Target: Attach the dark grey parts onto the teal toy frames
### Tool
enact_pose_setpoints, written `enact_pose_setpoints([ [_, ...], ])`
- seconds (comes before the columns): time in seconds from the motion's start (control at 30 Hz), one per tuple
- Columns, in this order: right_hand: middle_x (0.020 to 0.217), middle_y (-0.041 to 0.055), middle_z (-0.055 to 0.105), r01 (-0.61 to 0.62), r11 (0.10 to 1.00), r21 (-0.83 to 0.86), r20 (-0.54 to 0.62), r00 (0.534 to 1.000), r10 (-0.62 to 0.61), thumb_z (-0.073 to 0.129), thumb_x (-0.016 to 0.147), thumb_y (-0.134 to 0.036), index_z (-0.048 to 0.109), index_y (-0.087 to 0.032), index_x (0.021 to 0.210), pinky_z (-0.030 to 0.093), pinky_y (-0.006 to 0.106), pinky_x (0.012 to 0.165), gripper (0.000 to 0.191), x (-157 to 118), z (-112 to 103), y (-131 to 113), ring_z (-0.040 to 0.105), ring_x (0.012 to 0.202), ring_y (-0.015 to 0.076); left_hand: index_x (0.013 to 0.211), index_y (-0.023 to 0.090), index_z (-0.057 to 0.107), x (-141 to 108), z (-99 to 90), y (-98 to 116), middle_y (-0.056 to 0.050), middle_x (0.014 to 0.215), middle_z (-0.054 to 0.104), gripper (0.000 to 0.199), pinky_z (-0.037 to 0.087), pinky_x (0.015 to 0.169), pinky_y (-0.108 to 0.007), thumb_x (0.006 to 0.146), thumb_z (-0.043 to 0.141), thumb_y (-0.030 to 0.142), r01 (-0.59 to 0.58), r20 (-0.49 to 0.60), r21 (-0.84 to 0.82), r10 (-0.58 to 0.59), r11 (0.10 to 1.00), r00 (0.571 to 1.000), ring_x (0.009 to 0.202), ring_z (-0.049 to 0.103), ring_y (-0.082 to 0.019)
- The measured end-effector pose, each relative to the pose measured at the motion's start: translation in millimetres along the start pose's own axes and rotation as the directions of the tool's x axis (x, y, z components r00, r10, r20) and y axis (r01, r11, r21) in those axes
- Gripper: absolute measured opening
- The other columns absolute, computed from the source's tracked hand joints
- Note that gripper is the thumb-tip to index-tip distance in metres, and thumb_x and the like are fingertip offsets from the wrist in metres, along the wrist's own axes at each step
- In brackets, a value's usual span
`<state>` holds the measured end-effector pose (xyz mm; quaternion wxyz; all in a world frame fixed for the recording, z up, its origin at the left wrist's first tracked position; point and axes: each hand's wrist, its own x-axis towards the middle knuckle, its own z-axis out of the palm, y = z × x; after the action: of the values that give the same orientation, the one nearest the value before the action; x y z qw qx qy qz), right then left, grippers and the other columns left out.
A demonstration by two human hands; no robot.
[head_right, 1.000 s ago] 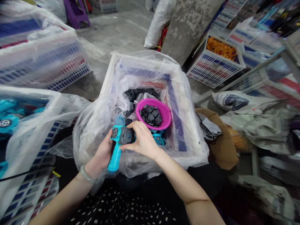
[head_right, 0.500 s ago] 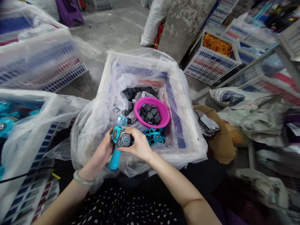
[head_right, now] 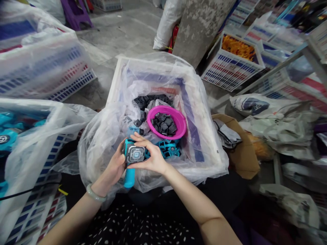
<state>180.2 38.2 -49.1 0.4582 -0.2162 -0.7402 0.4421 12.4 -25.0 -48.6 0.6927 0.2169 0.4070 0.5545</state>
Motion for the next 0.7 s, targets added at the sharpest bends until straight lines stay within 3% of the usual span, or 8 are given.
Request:
enact_pose_setpoints([
  [0.1, 0.146, 0.0156, 0.06, -0.066, 0.998, 0.004, -0.007, 0.998, 0.066, 0.094, 0.068, -0.041, 0.056, -0.025, 0.121, 0.036, 0.055, 0.123, 0.068, -2.7, -3.3, 3.8, 0.045, 0.148, 0.0308, 0.143, 0.026, 0.046, 0.2, 2.1, 0.3, -0.011, 0.143, 0.059, 0.09, 0.046, 0.114, -0.044, 0.069, 0.089, 0.052, 0.027, -0.025, -0.017, -0.028, 0.999, 0.999, 0.137, 0.053, -0.032],
  [0.2, 0.149, 0.0147, 0.057, -0.091, 0.995, -0.026, 0.09, 0.992, 0.093, 0.094, 0.066, -0.045, 0.058, -0.026, 0.12, 0.029, 0.056, 0.126, 0.068, -2.8, -7.7, 1.4, 0.04, 0.151, 0.0317, 0.14, 0.026, 0.049, -0.2, 2.0, -0.2, -0.011, 0.139, 0.061, 0.096, 0.048, 0.11, -0.042, 0.059, 0.096, 0.046, 0.021, -0.027, 0.006, -0.021, 1.0, 0.999, 0.133, 0.056, -0.033],
  [0.3, 0.158, 0.0172, 0.044, -0.23, 0.972, 0.054, 0.131, 0.966, 0.222, 0.094, 0.061, -0.056, 0.05, -0.026, 0.137, 0.028, 0.054, 0.126, 0.093, -1.4, -9.8, -4.7, 0.03, 0.156, 0.0326, 0.142, 0.026, 0.048, -2.9, 1.5, 2.6, -0.012, 0.137, 0.062, 0.1, 0.051, 0.107, -0.042, 0.056, 0.097, 0.04, -0.028, 0.002, 0.058, 0.028, 0.998, 1.0, 0.129, 0.059, -0.034],
  [0.4, 0.157, 0.0206, 0.042, -0.421, 0.875, 0.24, 0.234, 0.9, 0.368, 0.091, 0.058, -0.065, 0.028, -0.024, 0.155, 0.037, 0.051, 0.121, 0.123, -0.9, -7.0, -7.9, 0.042, 0.149, 0.0337, 0.145, 0.026, 0.044, -6.6, 1.8, 7.0, -0.014, 0.138, 0.061, 0.108, 0.054, 0.104, -0.044, 0.053, 0.097, 0.04, -0.109, 0.083, 0.107, 0.101, 0.988, 0.992, 0.125, 0.062, -0.037],
  [0.47, 0.15, 0.0194, 0.049, -0.466, 0.821, 0.328, 0.294, 0.877, 0.38, 0.092, 0.06, -0.063, 0.027, -0.022, 0.154, 0.042, 0.048, 0.119, 0.122, -0.7, -4.1, -7.2, 0.053, 0.141, 0.0326, 0.143, 0.025, 0.047, -7.9, 2.0, 8.7, -0.014, 0.138, 0.061, 0.106, 0.053, 0.104, -0.044, 0.051, 0.097, 0.039, -0.178, 0.074, 0.147, 0.169, 0.973, 0.983, 0.125, 0.061, -0.038],
  [0.53, 0.145, 0.0176, 0.054, -0.454, 0.813, 0.363, 0.282, 0.886, 0.369, 0.093, 0.058, -0.061, 0.03, -0.021, 0.15, 0.043, 0.046, 0.118, 0.119, 0.2, -3.2, -5.5, 0.057, 0.137, 0.0318, 0.14, 0.023, 0.051, -7.5, 1.4, 9.4, -0.014, 0.138, 0.061, 0.102, 0.052, 0.105, -0.043, 0.05, 0.096, 0.036, -0.242, 0.04, 0.177, 0.238, 0.954, 0.97, 0.127, 0.059, -0.038],
  [0.6, 0.141, 0.0169, 0.057, -0.453, 0.826, 0.336, 0.297, 0.883, 0.364, 0.091, 0.06, -0.063, 0.031, -0.021, 0.148, 0.047, 0.045, 0.115, 0.114, 2.1, -5.4, -5.2, 0.06, 0.132, 0.0311, 0.139, 0.023, 0.052, -5.5, -0.6, 10.3, -0.014, 0.137, 0.062, 0.1, 0.052, 0.105, -0.043, 0.05, 0.096, 0.035, -0.24, 0.041, 0.19, 0.237, 0.952, 0.971, 0.128, 0.059, -0.038],
  [0.7, 0.146, 0.0182, 0.051, -0.428, 0.899, 0.091, 0.315, 0.869, 0.381, 0.088, 0.065, -0.063, 0.029, -0.021, 0.15, 0.048, 0.046, 0.113, 0.112, 5.6, -9.4, -11.1, 0.056, 0.136, 0.0314, 0.142, 0.022, 0.051, -1.9, -4.9, 13.2, -0.014, 0.13, 0.066, 0.098, 0.055, 0.101, -0.042, 0.055, 0.095, 0.037, -0.1, 0.076, 0.176, 0.088, 0.979, 0.993, 0.123, 0.063, -0.037],
])
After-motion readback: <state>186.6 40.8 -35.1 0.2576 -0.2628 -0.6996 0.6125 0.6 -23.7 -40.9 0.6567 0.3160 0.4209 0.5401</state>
